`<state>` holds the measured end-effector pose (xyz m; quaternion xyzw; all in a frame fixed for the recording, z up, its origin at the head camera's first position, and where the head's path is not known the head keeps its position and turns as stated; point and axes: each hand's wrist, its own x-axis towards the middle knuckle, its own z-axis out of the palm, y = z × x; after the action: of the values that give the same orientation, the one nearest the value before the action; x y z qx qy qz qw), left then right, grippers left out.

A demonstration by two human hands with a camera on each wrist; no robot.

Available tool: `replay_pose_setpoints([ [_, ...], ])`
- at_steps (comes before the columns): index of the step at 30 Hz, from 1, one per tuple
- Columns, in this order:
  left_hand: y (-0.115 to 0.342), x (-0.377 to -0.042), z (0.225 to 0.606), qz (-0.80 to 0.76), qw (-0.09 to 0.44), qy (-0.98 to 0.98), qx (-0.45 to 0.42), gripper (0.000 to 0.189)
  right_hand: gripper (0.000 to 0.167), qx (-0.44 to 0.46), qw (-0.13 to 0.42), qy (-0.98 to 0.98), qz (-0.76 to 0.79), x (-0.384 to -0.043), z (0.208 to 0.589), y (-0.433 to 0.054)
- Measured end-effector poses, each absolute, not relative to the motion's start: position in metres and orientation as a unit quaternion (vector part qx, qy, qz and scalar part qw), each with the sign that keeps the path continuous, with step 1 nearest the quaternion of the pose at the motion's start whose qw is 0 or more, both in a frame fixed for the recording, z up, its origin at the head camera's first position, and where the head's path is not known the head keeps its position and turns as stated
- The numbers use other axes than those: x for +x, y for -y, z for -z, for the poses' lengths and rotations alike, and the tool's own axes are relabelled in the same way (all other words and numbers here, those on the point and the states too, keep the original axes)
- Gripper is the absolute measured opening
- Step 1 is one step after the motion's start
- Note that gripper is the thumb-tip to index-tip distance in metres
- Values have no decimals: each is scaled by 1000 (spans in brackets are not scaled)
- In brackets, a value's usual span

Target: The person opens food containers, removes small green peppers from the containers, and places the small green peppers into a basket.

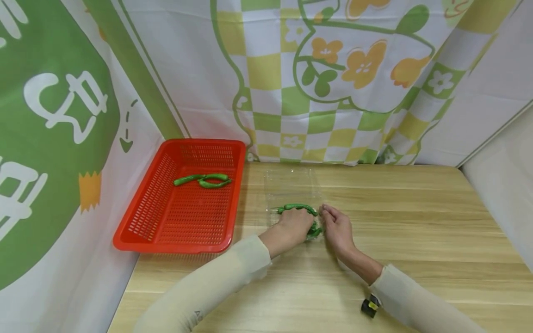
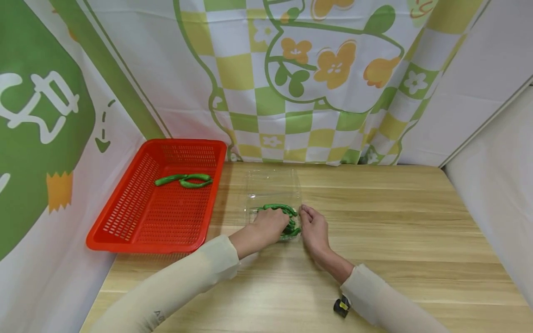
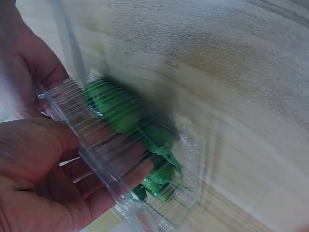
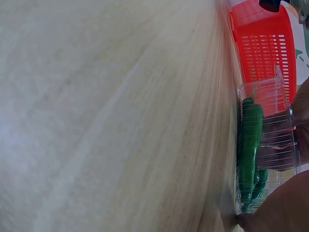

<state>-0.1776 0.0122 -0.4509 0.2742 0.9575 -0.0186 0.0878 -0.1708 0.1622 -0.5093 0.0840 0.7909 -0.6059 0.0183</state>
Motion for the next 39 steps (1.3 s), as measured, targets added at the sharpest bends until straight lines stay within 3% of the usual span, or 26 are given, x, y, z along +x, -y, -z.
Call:
replay_pose_setpoints([
  [14, -15, -179, 461, 74, 78, -953, 283, 9, 41, 83, 21, -793, 603, -171, 511, -162],
  [20, -13, -178, 461, 55, 62, -955, 285, 3, 40, 82, 17, -795, 600, -171, 511, -162],
  [25, -11, -177, 460, 35, 50, -957, 285, 10, 39, 82, 11, -794, 603, -170, 510, -160],
  [39, -9, -171, 457, 16, 55, -953, 297, 9, 37, 82, 1, -793, 603, -171, 511, -159],
])
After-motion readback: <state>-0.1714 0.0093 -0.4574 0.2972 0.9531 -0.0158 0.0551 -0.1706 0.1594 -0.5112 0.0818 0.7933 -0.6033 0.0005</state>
